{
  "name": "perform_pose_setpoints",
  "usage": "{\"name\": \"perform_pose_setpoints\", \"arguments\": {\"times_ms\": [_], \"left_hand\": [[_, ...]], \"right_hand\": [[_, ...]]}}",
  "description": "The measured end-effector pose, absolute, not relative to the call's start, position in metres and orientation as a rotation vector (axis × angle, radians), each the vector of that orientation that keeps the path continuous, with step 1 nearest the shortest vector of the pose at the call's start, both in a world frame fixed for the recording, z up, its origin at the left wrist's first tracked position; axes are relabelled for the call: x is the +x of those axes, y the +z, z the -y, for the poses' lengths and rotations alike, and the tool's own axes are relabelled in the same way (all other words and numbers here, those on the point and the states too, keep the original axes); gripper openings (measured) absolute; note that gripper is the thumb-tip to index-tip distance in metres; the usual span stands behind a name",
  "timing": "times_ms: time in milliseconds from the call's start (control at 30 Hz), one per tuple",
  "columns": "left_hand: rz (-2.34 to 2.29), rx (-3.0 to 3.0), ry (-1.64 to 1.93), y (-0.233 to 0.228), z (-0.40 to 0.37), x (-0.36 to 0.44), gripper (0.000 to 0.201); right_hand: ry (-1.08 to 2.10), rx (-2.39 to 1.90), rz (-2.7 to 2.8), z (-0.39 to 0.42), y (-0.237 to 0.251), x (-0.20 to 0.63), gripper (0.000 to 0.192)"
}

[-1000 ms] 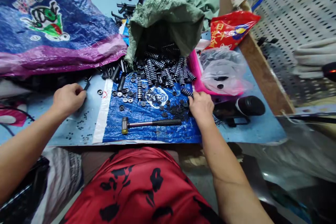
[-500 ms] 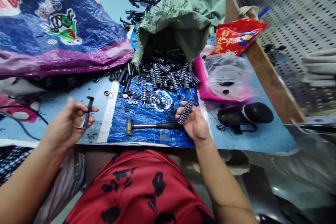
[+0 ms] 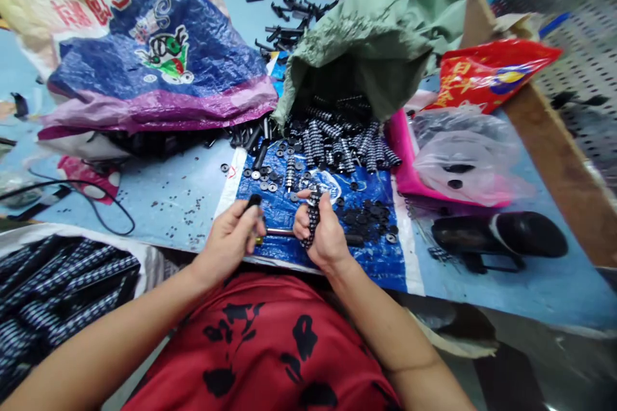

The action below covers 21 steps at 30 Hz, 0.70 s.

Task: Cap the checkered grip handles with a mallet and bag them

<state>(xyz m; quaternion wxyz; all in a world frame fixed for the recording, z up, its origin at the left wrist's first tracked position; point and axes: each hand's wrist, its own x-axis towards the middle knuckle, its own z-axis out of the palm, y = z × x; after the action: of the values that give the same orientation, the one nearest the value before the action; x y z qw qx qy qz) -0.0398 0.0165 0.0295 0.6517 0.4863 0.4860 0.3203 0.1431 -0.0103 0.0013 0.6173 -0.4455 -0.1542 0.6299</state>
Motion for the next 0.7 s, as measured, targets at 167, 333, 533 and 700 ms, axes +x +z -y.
{"name": "perform_pose_setpoints", "arguments": {"times_ms": [167, 333, 533, 700], "left_hand": [[-1.026, 1.310, 0.812, 0.014, -0.010, -0.006, 0.034], [-1.025, 1.264, 0.727, 0.016, -0.014, -0.014, 0.033], [-1.006, 1.192, 0.667, 0.020, -0.012, -0.026, 0.043], [-1.087, 1.066, 0.731, 0.012, -0.007, -0.019, 0.062]], "right_hand": [[1.404, -1.052, 0.341, 0.009, 0.005, 0.115, 0.060], [1.029, -1.150, 1.187, 0.019, -0.009, 0.134, 0.087], [0.343, -1.050, 1.965, 0.024, -0.011, 0.163, 0.107], [0.322, -1.096, 1.920, 0.030, -0.008, 0.153, 0.102]]}}
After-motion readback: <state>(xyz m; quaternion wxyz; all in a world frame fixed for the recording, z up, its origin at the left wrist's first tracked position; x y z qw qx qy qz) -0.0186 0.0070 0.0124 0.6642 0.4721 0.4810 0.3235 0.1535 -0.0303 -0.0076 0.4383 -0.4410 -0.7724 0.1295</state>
